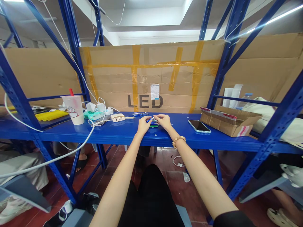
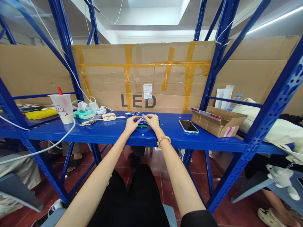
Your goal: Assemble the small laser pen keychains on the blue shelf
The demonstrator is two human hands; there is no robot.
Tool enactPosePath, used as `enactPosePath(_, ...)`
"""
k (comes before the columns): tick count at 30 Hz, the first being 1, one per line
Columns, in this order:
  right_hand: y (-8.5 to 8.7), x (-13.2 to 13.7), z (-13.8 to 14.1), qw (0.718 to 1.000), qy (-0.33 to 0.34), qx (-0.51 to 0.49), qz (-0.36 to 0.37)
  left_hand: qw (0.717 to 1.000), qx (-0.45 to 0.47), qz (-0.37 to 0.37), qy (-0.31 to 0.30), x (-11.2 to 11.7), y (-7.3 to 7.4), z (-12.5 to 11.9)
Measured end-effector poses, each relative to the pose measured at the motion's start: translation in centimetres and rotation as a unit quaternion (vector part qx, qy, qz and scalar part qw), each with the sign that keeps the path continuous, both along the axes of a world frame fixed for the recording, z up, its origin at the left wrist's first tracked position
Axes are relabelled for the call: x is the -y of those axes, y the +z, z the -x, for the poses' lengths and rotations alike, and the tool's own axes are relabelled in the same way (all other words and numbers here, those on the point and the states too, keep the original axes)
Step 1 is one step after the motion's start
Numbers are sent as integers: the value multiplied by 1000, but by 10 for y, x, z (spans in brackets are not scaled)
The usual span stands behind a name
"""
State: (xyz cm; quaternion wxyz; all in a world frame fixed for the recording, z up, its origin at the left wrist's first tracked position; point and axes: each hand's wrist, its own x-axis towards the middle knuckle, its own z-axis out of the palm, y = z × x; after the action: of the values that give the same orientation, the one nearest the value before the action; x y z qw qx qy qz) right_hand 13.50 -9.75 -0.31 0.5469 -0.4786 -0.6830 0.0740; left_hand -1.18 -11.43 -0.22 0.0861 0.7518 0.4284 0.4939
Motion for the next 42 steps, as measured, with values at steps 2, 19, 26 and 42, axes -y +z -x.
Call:
enactPosePath(2, 0, 0, 0, 1000, 14, -10, 1, 1000, -6, -6, 3, 2, 1, 0)
enactPosePath(19, -6, -10, -1, 995, 40, 47, 78, 976, -179, -7, 125, 15, 5, -11)
enactPosePath(26, -5, -11, 2, 994, 26, 60, 93, 966, -206, 10, 156, 17, 6, -12)
enactPosePath(42, -2, -4, 7, 996, 57, -20, 73, 976, -178, 28, 124, 9, 3, -9)
